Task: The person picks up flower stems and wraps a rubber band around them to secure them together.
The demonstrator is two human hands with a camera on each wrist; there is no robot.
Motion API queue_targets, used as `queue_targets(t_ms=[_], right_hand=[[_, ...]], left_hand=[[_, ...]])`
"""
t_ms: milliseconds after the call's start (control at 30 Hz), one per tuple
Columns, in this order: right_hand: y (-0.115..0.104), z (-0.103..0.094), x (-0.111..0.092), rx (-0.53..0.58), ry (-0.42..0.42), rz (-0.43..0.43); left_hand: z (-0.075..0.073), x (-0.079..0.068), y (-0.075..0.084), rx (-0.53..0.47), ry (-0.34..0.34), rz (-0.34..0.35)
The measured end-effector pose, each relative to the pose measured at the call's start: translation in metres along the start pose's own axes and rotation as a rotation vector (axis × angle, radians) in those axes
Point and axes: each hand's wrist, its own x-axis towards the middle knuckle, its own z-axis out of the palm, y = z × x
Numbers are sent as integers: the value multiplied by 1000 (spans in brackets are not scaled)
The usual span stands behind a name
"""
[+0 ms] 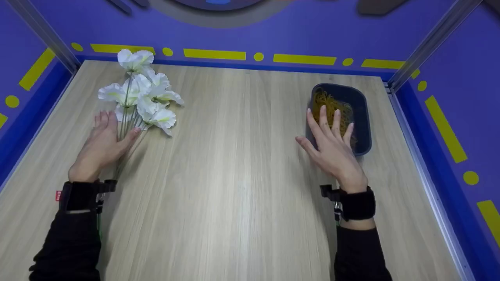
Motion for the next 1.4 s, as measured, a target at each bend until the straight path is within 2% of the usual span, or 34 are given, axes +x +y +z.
queue_targets(t_ms=[100,200,333,533,633,800,967,1033,1200,1333,1400], right_hand=[[-2,-2,0,-12,12,-25],[-6,-2,0,-6,20,-45],[-9,4,0,13,18,-63],[-10,14,3,35,36,-125],[-11,18,5,44,17,-140],[-15,24,8,49,-15,-158],[-17,32,13,66,-33,-166],[-18,35,15,70,-43,-157],[-20,44,18,62,-62,-143],[-22,49,19,53,-65,-161],[-23,50,19,56,-71,-174]], left_hand=[[-5,7,-9,-38,-95,-47],[-8,15,-15,-83,-138,-95],[-10,25,-18,-119,-136,-137],[-8,45,-21,-45,-113,-144],[-7,54,-23,-45,-134,-167],[-7,67,-25,-166,-206,-247],[-5,77,-29,-244,-212,-239],[-3,81,-30,-310,-212,-233],[5,89,-28,-524,-181,-251],[12,92,-22,-600,-121,-275],[16,91,-21,-670,-100,-285]])
